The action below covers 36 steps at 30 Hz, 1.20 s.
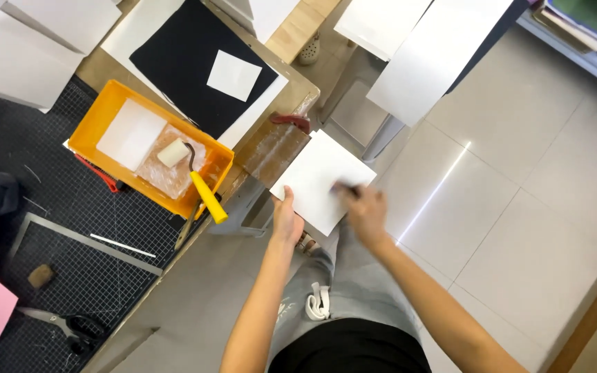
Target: Finishing white boxes by applying adhesive and smoothing paper onto the surfaces using a squeegee
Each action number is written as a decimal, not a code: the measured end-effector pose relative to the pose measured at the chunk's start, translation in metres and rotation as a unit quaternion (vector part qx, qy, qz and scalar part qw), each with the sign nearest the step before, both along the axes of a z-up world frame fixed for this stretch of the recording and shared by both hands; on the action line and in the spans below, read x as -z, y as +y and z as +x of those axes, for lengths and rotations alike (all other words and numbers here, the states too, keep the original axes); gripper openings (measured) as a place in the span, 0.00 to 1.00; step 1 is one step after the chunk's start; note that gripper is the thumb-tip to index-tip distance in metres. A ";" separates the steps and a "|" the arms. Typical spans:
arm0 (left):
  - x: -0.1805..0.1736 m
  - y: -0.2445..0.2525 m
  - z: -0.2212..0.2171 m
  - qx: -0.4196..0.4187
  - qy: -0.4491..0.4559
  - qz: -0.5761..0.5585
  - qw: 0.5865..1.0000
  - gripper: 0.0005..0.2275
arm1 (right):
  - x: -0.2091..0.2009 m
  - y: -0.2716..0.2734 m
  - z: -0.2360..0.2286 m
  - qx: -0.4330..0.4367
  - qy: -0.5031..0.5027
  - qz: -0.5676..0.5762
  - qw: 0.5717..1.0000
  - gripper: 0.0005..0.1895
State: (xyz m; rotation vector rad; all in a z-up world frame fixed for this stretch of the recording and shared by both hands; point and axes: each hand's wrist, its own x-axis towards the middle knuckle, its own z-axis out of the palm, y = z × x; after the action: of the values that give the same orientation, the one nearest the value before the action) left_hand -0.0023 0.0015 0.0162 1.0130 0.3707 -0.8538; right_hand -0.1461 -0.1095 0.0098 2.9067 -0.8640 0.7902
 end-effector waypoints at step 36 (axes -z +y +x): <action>0.004 -0.096 0.125 0.613 -0.631 0.190 0.435 0.41 | -0.013 -0.148 0.100 -0.377 -0.080 0.036 0.922 0.13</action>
State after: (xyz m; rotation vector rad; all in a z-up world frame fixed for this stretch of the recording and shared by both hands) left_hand 0.1232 -0.0942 0.0124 2.0639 -1.8333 -0.9319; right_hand -0.0460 -0.2572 0.0230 3.2630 0.2974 1.0358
